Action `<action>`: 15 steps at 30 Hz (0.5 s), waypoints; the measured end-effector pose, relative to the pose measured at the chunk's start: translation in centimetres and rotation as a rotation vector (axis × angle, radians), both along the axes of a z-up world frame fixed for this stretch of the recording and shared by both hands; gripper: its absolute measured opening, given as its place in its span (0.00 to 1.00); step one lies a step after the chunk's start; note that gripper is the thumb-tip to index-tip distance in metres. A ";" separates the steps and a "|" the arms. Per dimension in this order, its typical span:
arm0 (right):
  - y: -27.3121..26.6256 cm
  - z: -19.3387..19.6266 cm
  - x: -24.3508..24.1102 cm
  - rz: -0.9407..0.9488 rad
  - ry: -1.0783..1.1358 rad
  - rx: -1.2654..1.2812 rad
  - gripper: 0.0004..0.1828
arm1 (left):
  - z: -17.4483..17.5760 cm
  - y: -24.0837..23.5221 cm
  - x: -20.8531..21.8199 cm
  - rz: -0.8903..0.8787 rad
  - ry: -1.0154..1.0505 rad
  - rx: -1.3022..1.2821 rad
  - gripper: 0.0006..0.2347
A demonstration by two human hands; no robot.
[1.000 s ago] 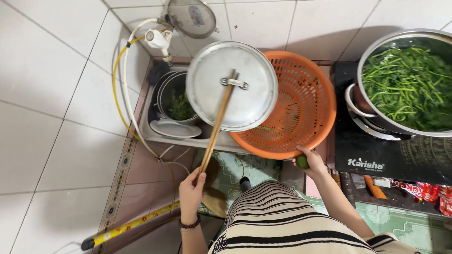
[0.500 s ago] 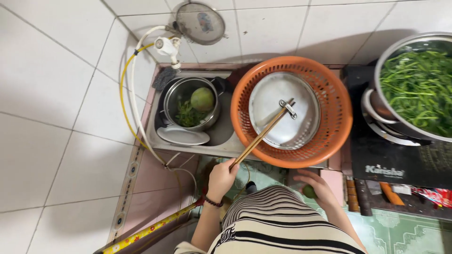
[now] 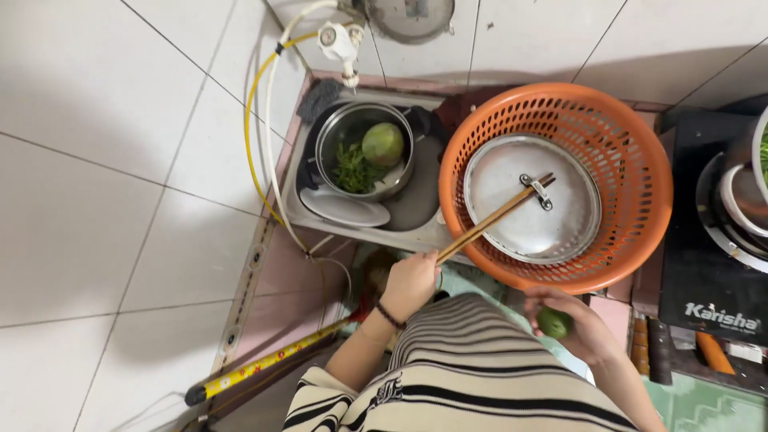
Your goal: The person places leafy greens from a basket into a pot of boiling water on the stove and stirs them with chopsticks. They take limes from a plastic bag, set a timer, wash limes and greens at the sink, return to stir the pot, and finally carry a coconut on a plate across the kitchen.
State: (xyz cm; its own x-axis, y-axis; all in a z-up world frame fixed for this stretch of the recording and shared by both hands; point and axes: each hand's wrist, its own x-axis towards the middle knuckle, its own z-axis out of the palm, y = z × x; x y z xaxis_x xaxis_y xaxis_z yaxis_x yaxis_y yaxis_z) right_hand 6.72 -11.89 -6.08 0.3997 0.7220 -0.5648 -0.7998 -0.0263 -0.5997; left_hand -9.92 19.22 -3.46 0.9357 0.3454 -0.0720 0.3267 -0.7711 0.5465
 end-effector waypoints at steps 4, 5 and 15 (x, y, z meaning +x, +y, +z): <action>3.1 1.3 -0.3 0.132 0.020 -0.012 0.22 | 0.3 -0.5 0.7 0.011 -0.040 -0.035 0.12; 4.1 1.5 -0.1 0.179 0.014 -0.013 0.21 | 1.1 -0.5 0.9 0.029 -0.003 -0.082 0.12; 6.6 1.6 0.2 0.389 -0.046 -0.090 0.17 | 7.6 3.1 2.3 -0.069 -0.034 0.060 0.24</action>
